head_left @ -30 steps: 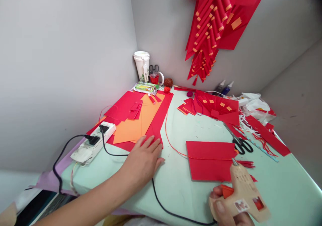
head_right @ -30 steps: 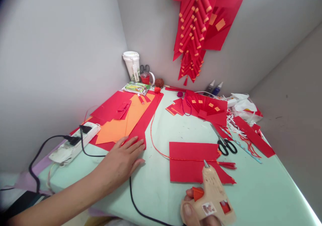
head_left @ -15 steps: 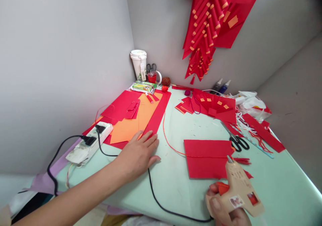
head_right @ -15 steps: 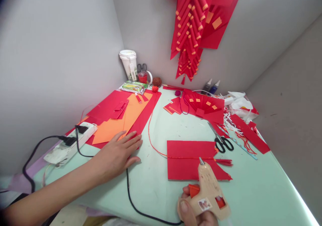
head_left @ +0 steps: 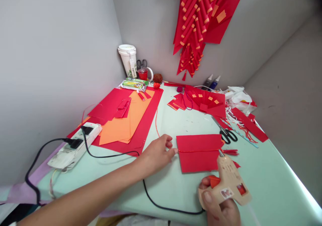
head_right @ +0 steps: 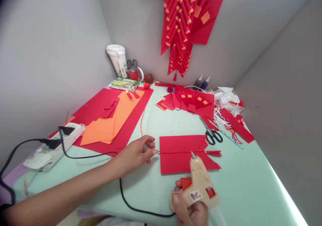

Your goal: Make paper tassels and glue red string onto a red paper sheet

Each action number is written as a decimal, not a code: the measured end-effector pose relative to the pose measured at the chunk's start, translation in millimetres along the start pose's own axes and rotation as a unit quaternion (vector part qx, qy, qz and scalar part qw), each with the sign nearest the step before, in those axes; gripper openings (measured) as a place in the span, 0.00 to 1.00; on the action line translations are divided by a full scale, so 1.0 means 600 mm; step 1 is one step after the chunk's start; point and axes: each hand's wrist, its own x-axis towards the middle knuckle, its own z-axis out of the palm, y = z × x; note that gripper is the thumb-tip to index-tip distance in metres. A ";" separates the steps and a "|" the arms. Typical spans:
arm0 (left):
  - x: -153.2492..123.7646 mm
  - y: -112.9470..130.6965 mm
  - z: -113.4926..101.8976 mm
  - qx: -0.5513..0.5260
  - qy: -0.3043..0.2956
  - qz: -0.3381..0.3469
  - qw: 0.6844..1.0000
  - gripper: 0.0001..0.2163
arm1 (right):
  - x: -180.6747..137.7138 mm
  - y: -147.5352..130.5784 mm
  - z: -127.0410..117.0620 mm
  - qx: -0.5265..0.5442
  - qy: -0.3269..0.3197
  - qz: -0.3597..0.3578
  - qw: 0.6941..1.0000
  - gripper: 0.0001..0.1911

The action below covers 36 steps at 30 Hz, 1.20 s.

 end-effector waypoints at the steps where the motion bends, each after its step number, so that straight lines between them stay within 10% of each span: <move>1: 0.008 0.000 0.002 0.001 -0.002 -0.005 1.000 0.16 | 0.000 0.000 0.000 -0.002 -0.004 -0.002 1.000 0.25; 19: 0.050 0.004 0.027 0.081 0.008 0.004 0.997 0.13 | -0.003 0.011 0.000 0.035 -0.007 -0.017 0.999 0.25; 36: 0.015 -0.051 -0.122 0.163 0.080 -0.057 0.982 0.14 | -0.018 0.010 0.042 0.083 -0.050 0.022 0.995 0.23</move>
